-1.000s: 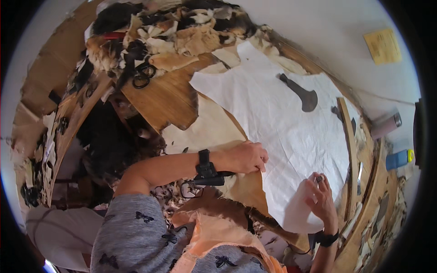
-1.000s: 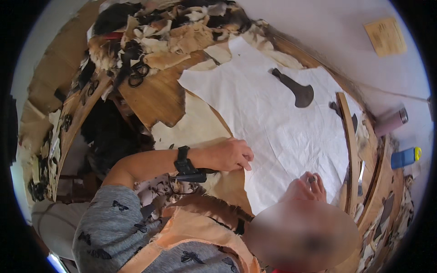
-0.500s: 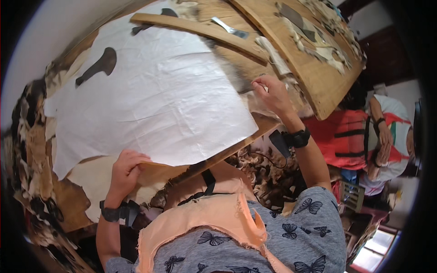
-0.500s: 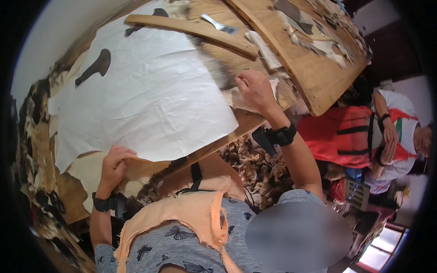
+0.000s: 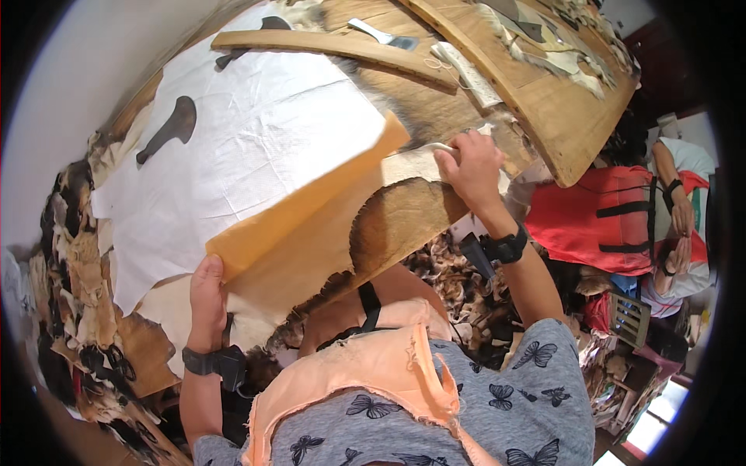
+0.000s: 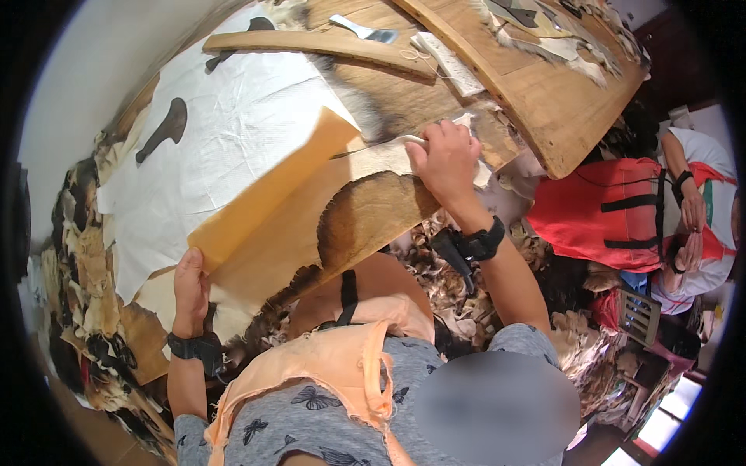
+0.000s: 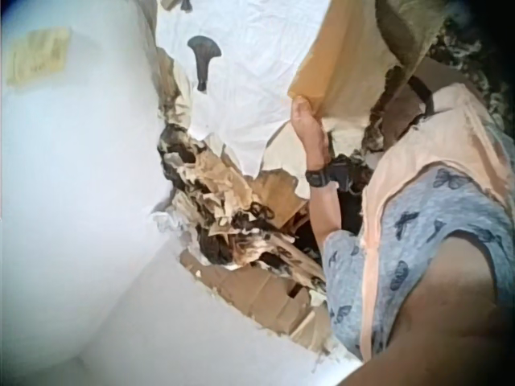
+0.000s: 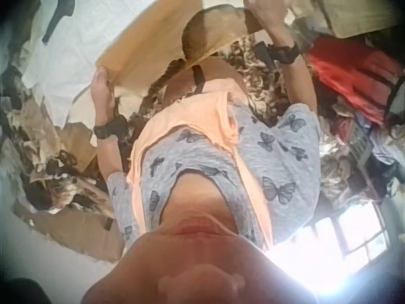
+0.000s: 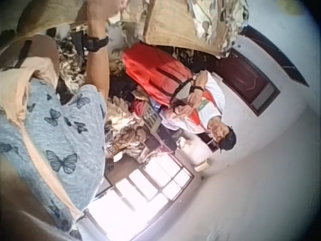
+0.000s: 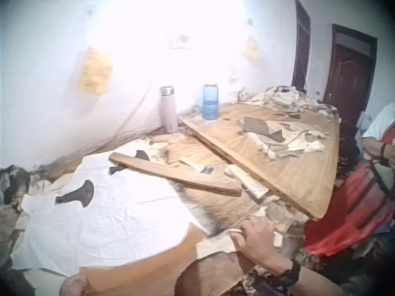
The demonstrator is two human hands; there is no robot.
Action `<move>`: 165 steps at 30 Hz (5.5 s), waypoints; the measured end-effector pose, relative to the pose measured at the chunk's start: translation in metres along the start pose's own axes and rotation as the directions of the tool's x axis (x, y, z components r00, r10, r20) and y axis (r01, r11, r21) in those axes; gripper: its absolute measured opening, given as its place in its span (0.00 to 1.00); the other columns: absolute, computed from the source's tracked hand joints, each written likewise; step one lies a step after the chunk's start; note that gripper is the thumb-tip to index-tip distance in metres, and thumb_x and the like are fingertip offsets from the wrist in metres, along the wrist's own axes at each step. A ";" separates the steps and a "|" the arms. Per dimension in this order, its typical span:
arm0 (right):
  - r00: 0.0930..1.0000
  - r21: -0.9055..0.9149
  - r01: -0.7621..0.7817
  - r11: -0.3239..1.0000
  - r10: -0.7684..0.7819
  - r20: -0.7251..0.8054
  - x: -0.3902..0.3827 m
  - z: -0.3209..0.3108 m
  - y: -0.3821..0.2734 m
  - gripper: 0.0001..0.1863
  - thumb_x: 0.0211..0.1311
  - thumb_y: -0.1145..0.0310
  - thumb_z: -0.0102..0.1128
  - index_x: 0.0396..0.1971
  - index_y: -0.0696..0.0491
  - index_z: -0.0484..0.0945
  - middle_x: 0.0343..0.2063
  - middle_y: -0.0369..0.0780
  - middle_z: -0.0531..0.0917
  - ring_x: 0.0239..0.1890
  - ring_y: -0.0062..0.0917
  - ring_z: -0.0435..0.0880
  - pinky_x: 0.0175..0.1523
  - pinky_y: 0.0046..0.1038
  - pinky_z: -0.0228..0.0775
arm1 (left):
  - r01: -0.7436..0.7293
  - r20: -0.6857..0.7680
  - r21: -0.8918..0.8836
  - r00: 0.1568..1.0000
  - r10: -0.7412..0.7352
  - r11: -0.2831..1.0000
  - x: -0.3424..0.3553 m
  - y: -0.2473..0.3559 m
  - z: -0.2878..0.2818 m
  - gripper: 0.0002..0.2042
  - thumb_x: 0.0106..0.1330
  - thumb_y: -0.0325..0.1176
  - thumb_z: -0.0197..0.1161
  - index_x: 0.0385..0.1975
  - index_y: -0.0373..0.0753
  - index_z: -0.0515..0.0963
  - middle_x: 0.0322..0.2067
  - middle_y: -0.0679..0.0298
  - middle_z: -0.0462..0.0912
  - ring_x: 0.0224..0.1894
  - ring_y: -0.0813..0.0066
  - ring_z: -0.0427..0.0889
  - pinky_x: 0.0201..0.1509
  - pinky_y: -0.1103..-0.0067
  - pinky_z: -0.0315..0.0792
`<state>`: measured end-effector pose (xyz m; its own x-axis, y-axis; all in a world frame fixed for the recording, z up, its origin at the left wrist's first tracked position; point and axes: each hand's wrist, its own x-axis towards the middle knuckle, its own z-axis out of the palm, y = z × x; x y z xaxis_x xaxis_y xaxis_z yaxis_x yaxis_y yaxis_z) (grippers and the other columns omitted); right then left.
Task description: Cutting and sewing together pieces of fur hide to match a pattern.
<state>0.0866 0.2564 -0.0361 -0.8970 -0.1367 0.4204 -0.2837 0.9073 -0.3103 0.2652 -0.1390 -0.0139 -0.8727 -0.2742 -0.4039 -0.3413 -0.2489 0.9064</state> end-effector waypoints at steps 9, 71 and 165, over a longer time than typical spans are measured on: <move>0.993 -0.096 -0.003 0.995 0.015 0.119 0.021 0.011 0.000 0.11 0.42 0.59 0.59 0.21 0.51 0.79 0.24 0.42 0.77 0.32 0.38 0.76 0.37 0.38 0.65 | -0.516 0.353 0.794 0.822 0.448 0.322 -0.013 0.014 0.025 0.06 0.52 0.23 0.55 0.29 0.35 0.76 0.25 0.55 0.75 0.32 0.54 0.74 0.37 0.69 0.69; 0.114 0.499 0.770 0.398 -0.855 0.506 0.081 0.100 -0.322 0.36 0.59 0.61 0.51 0.62 0.62 0.50 0.63 0.53 0.54 0.67 0.49 0.47 0.68 0.41 0.41 | -0.852 0.739 0.400 0.518 0.431 0.337 -0.009 -0.016 -0.016 0.09 0.57 0.33 0.57 0.31 0.34 0.77 0.41 0.60 0.78 0.50 0.63 0.70 0.51 0.73 0.67; 0.905 0.070 0.282 0.957 -0.290 0.312 0.103 0.002 0.015 0.04 0.52 0.75 0.54 0.26 0.60 0.73 0.20 0.50 0.73 0.24 0.36 0.76 0.31 0.31 0.66 | -0.097 -0.584 -0.044 0.810 0.053 0.994 -0.053 0.026 -0.098 0.23 0.65 0.30 0.53 0.60 0.37 0.60 0.46 0.59 0.76 0.30 0.79 0.77 0.28 0.88 0.66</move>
<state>-0.0112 0.2553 0.0008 -0.8350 -0.5108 0.2045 -0.5485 0.8015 -0.2380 0.3368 -0.2224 0.0184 -0.5208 -0.7781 -0.3511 -0.2398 -0.2614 0.9350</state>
